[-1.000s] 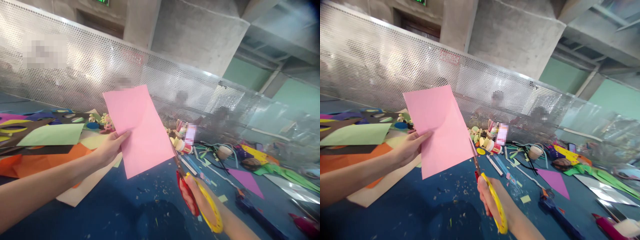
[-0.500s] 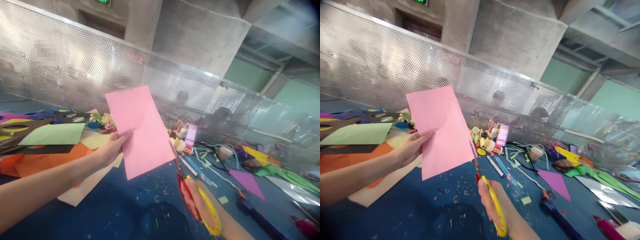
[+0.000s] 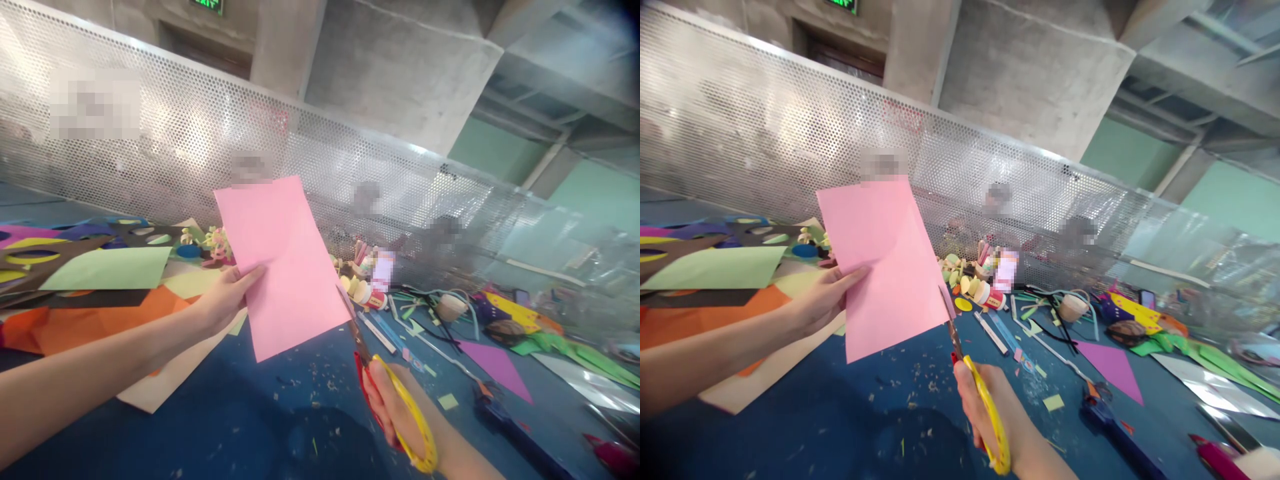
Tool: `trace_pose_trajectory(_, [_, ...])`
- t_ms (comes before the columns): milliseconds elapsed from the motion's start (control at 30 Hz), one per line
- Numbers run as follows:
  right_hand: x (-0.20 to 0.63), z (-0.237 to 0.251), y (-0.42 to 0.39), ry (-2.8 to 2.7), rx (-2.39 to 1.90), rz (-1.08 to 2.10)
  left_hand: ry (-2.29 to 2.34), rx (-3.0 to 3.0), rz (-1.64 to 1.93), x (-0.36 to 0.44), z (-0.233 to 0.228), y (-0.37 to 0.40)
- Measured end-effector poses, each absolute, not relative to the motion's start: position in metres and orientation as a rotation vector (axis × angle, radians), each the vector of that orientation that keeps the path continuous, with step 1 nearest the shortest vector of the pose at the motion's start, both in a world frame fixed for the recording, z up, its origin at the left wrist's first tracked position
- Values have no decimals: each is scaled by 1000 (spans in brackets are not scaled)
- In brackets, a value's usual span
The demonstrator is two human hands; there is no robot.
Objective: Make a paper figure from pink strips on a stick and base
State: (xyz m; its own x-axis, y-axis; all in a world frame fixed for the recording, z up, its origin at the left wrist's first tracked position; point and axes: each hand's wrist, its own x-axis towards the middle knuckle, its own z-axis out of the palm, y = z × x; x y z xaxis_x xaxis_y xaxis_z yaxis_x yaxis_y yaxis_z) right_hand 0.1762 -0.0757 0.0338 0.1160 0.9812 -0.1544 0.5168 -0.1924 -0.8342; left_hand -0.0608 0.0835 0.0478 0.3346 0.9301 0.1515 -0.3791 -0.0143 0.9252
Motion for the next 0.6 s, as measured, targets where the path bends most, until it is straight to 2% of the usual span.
trace_pose_trajectory(167, [181, 26, -68, -1444, -1628, 1055, 644, 1181, 1108, -59, 45, 81])
trace_pose_trajectory(400, [176, 48, -71, -1511, -1524, 1071, 610, 1215, 1071, -54, 43, 72])
trace_pose_trajectory(600, [184, 32, -62, -1457, -1535, 1083, 623, 1207, 1075, -54, 45, 72])
